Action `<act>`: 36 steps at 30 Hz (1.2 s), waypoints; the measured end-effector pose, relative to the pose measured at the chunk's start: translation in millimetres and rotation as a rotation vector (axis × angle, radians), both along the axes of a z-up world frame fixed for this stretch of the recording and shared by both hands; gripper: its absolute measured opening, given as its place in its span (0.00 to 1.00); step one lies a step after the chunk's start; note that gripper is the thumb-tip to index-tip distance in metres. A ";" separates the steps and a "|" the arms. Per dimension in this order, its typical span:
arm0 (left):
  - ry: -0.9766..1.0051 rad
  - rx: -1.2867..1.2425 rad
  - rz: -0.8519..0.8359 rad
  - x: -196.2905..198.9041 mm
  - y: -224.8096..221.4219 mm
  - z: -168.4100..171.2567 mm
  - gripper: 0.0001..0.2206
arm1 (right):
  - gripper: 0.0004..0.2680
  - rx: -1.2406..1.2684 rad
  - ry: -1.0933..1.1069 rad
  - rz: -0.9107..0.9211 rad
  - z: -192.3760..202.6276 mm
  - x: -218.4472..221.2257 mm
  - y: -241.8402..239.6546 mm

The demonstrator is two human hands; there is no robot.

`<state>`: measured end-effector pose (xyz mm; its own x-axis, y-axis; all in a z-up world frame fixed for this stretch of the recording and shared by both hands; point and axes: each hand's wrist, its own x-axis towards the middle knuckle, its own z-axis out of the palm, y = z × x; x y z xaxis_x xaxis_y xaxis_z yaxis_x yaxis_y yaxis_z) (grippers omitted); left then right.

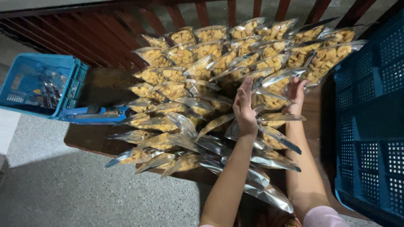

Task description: The person picks up plastic bags containing food from a blue crate, wipes each bag with a white cloth, and arranges them into an organized pile on a table. They handle the bags one at a time, cleaning the exterior of the bags before positioning them carefully.

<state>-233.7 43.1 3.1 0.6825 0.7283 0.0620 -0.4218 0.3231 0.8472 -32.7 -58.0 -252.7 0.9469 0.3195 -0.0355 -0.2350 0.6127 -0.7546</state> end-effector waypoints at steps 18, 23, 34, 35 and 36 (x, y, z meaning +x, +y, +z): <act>0.091 0.392 -0.065 -98.3 -56.2 72.7 0.26 | 0.30 -0.370 -0.084 0.075 112.6 -111.2 -127.5; 0.125 0.379 -0.034 -77.4 -51.2 55.5 0.26 | 0.28 -0.313 0.023 -0.104 76.5 -204.4 -142.9; -0.129 -0.099 -0.157 -48.3 -29.1 -2.1 0.28 | 0.28 -0.043 -0.295 -0.019 62.6 -91.5 -9.2; -0.127 -0.097 -0.156 -49.1 -25.8 -1.7 0.28 | 0.29 -0.078 -0.369 0.009 60.8 -89.1 -2.2; -0.117 -0.054 -0.149 -49.9 -22.6 0.5 0.28 | 0.29 -0.076 -0.370 0.012 58.8 -88.9 2.5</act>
